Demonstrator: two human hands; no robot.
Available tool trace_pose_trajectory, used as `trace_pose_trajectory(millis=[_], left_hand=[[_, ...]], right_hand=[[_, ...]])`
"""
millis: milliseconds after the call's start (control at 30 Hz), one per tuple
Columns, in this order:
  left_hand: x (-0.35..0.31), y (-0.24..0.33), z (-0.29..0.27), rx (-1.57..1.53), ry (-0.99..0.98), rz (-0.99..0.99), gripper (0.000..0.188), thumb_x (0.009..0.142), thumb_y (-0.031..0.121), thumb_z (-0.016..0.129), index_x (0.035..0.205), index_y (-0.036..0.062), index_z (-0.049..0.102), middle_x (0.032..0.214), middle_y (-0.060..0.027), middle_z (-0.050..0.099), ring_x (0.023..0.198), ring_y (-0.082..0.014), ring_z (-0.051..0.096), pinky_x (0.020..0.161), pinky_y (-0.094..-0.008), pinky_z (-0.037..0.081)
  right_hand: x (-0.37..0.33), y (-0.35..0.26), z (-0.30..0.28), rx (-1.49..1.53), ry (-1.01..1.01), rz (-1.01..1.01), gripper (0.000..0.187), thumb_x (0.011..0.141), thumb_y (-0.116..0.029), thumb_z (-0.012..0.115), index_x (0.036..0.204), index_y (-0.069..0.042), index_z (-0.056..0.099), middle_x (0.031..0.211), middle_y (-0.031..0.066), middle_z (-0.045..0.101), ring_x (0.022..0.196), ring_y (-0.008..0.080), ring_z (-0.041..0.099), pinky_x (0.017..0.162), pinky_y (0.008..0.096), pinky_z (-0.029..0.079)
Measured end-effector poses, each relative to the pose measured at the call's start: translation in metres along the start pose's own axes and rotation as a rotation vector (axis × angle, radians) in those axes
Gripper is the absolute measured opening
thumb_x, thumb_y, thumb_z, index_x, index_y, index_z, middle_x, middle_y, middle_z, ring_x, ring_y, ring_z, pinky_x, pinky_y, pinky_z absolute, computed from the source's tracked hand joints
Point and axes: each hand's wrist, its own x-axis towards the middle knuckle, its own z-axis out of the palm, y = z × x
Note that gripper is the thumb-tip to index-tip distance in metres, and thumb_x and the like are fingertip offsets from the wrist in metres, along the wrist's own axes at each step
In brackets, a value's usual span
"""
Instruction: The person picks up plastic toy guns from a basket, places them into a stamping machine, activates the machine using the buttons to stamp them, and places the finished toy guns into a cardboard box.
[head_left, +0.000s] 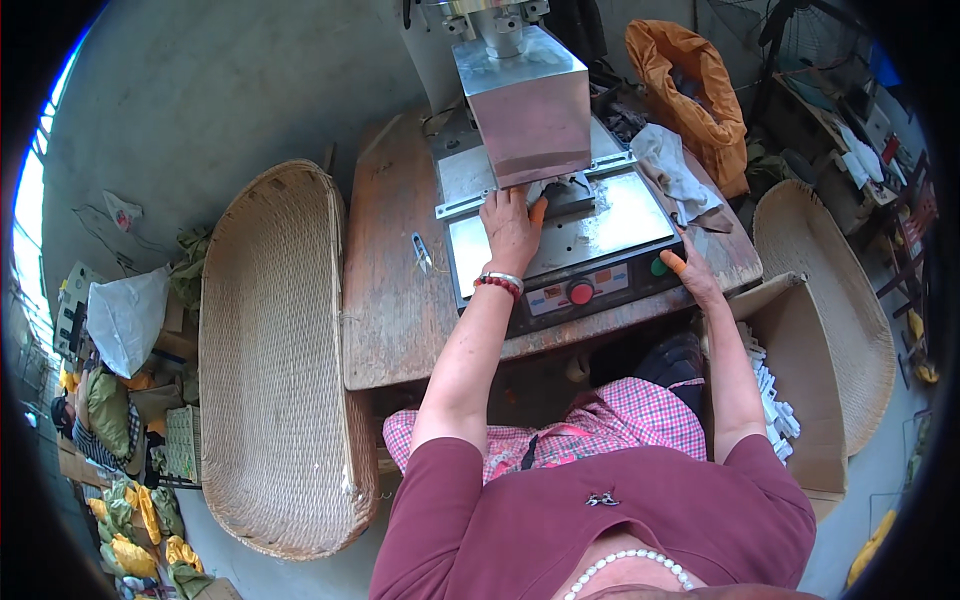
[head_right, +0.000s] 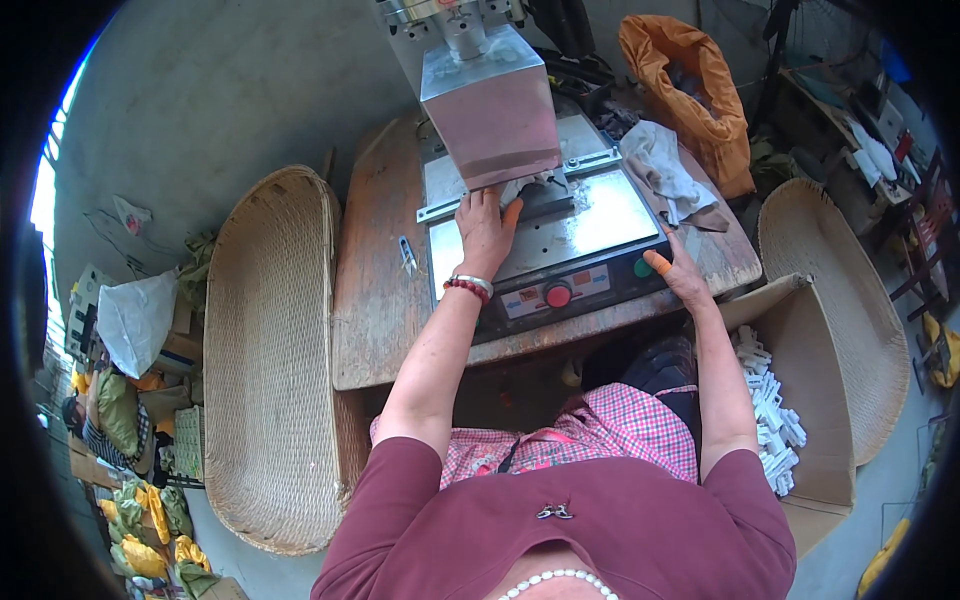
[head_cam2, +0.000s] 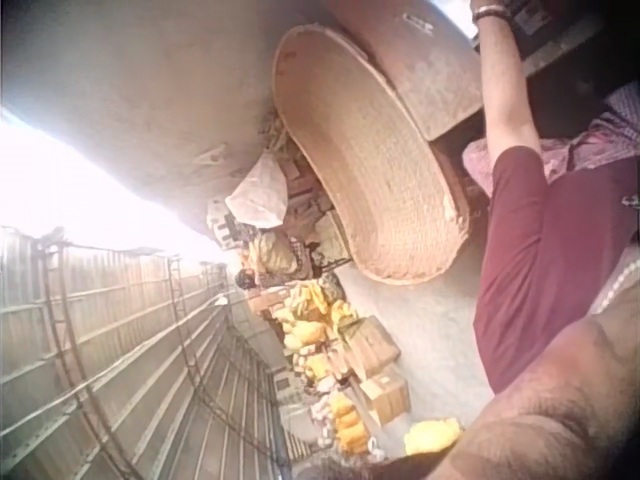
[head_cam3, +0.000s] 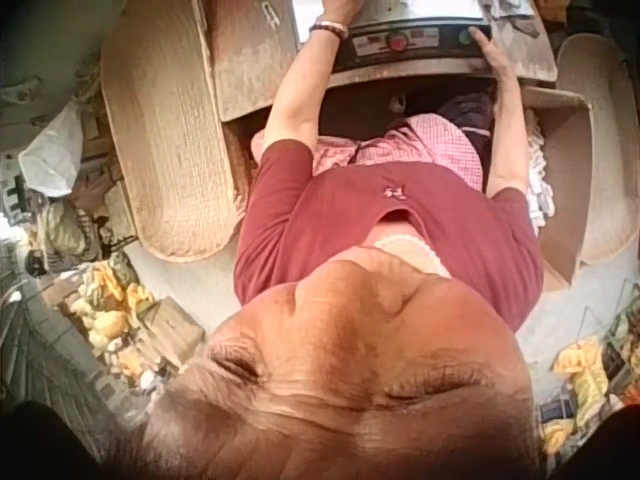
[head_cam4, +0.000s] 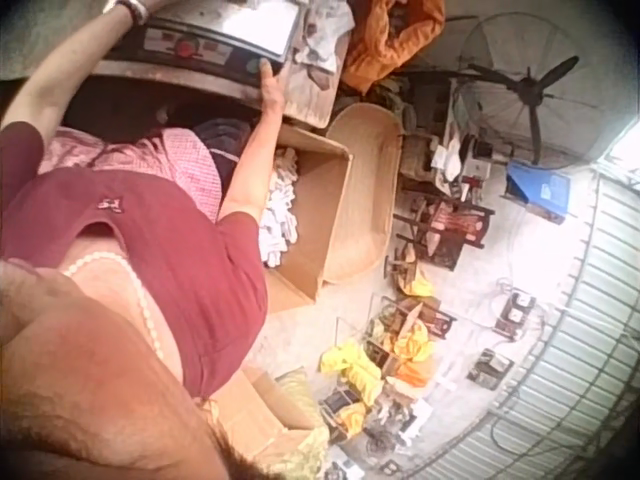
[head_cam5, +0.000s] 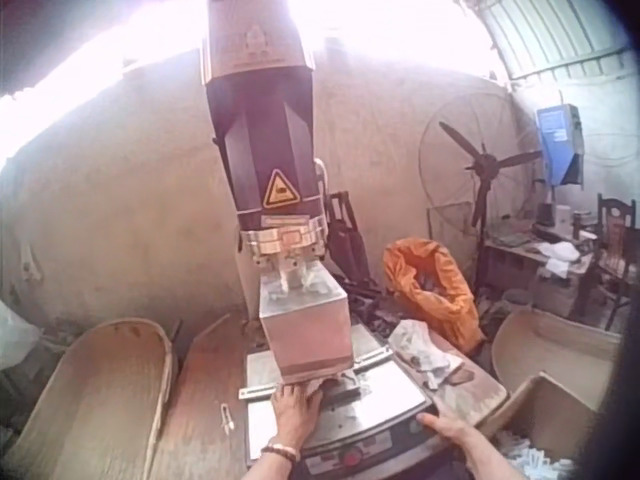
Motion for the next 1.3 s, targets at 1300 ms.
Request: trace_pose_trajectory(millis=[1300], left_hand=[[-0.419,-0.230,-0.348,0.228,-1.099,-1.270,0.070,0.077,0.040,0.070,0.134,0.0089,0.044,0.120,-0.0259,0.057,0.114,-0.0353,0.055,0.096,-0.0407,0.043]], right_hand=[[0.013,0.002,-0.010,-0.386,0.256,-0.225,0.057,0.094,-0.032,0.055,0.139,-0.001,0.039,0.139,0.0138,0.042,0.128,0.0234,0.038,0.108,0.0347,0.025]])
